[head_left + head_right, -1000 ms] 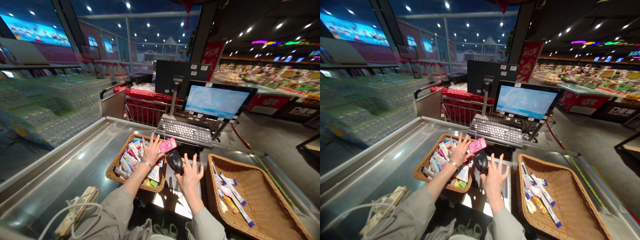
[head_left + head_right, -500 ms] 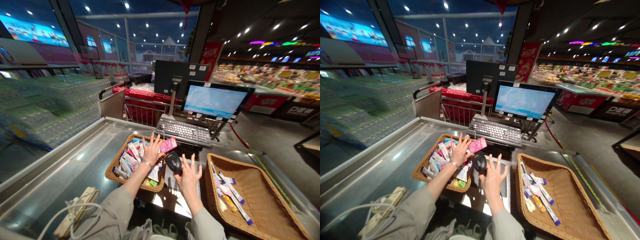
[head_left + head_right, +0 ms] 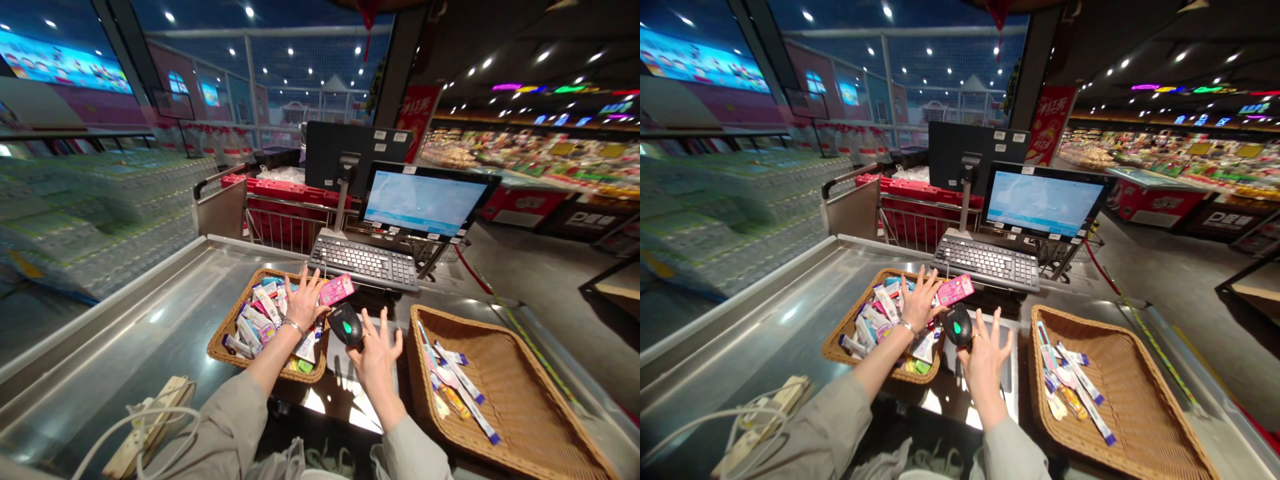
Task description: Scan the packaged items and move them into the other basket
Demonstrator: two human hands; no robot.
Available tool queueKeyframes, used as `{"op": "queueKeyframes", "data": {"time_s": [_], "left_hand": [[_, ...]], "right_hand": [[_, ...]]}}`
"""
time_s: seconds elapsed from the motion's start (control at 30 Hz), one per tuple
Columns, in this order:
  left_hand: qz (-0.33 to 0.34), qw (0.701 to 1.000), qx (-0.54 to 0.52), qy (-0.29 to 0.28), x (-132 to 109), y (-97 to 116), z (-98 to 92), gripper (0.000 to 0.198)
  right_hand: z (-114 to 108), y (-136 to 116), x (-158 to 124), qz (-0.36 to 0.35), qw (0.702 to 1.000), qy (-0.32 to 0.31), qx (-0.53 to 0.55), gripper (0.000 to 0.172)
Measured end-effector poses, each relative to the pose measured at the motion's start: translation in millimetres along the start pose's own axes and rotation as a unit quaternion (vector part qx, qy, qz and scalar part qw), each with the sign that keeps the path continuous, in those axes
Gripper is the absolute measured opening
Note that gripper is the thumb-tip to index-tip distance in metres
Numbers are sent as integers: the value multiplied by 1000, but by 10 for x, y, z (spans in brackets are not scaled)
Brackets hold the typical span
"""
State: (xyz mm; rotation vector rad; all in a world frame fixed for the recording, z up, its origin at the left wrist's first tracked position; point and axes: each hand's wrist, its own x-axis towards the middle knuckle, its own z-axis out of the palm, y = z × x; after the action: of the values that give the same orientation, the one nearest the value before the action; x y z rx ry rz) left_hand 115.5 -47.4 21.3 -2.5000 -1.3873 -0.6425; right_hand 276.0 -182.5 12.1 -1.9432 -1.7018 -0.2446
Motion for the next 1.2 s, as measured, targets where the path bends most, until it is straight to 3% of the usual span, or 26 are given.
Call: {"op": "queueKeyframes", "data": {"time_s": [0.23,0.43,1.2], "left_hand": [[2,1000,-4,3,38,57,-35,70],[22,999,-7,30,101,135,-12,67],[127,987,-60,77,445,785,78,70]], "right_hand": [[-37,44,-8,7,999,16,-32,36],[-93,172,0,51,994,41,-91,53],[-363,619,-214,165,969,76,-165,50]]}}
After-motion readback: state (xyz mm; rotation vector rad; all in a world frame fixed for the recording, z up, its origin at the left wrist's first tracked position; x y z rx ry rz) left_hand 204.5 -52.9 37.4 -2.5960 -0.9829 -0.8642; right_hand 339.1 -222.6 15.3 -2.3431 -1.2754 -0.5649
